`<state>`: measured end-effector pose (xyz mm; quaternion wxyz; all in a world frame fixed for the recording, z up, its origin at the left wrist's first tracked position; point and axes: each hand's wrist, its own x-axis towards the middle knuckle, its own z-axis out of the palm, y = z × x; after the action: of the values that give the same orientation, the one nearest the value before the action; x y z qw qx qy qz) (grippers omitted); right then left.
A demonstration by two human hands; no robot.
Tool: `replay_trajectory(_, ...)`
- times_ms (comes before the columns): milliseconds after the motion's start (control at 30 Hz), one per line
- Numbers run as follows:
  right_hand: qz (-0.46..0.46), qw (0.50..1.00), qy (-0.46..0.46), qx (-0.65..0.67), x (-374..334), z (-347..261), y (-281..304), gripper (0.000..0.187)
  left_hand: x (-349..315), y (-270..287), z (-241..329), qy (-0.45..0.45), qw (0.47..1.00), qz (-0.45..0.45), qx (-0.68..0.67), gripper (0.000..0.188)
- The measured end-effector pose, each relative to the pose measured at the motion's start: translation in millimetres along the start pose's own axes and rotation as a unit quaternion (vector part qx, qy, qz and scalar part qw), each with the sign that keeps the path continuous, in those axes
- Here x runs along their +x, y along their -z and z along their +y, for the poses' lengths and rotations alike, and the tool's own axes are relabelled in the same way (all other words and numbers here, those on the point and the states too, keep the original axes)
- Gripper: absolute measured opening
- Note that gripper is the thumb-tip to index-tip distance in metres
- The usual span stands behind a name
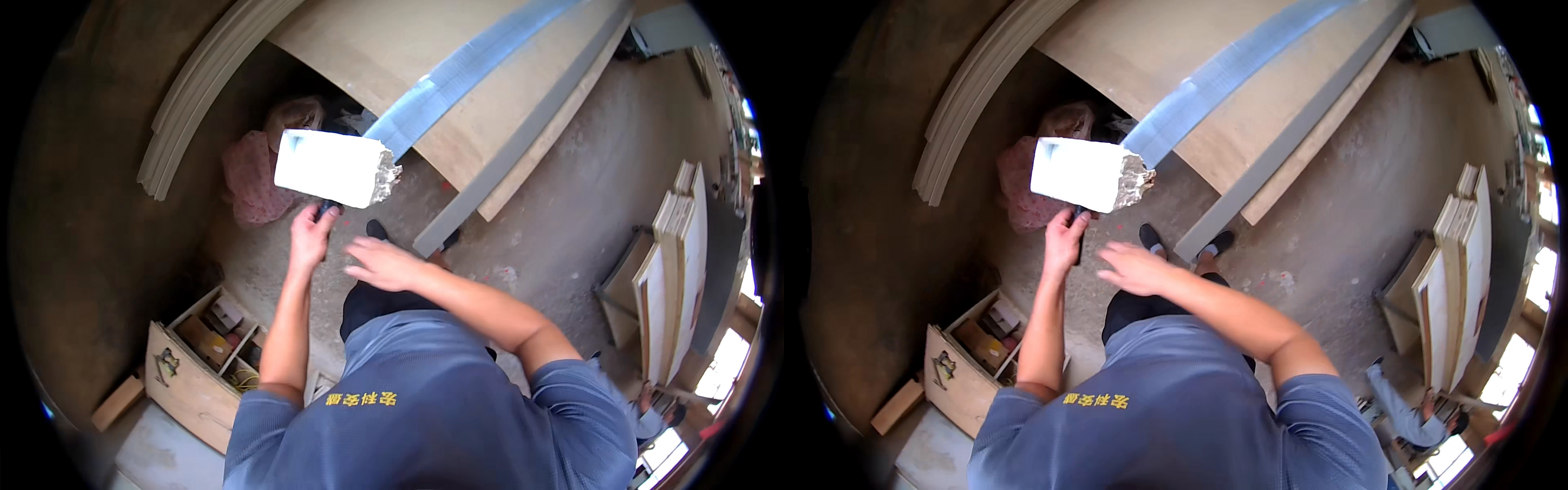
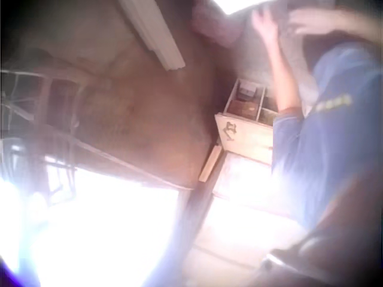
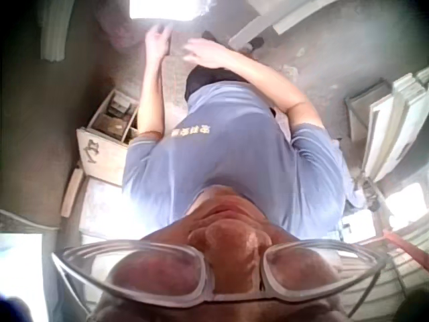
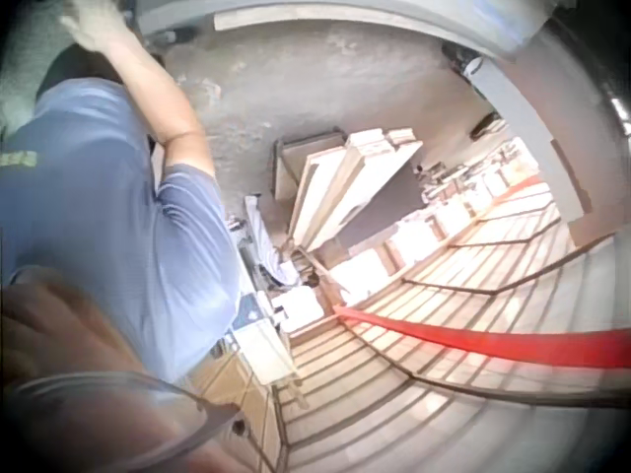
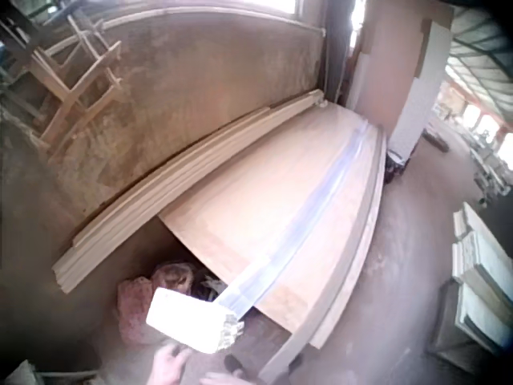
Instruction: The person ladles paste from a bucket into a handheld applicator, coats long strips by running the applicator along them, and places the applicator on a table.
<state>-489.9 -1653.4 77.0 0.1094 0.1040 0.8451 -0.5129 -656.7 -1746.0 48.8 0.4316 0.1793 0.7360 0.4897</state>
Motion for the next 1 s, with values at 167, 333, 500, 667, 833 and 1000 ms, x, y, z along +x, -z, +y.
replay_trajectory(167,0.161,0.956,-0.245,0.012,-163,96,26,0.034,21,12,-5,-0.003,0.984,-0.033,0.173,0.028)
replay_trajectory(333,0.221,0.859,-0.462,-0.016,-388,181,-29,0.029,31,0,-7,0.009,0.954,-0.036,0.299,0.032)
replay_trajectory(500,0.170,0.796,-0.580,0.016,-502,184,-87,0.021,70,-29,-6,-0.107,0.908,-0.011,0.406,0.031)
replay_trajectory(667,0.274,0.760,-0.562,0.178,-548,193,-99,0.019,123,-92,69,-0.048,0.929,-0.048,0.363,0.032)
replay_trajectory(833,0.347,0.756,-0.532,0.162,-571,241,-73,0.023,178,-152,120,-0.060,0.881,-0.061,0.465,0.037)
replay_trajectory(1000,0.383,0.704,-0.554,0.225,-579,278,-20,0.025,226,-226,167,-0.103,0.845,-0.057,0.521,0.040)
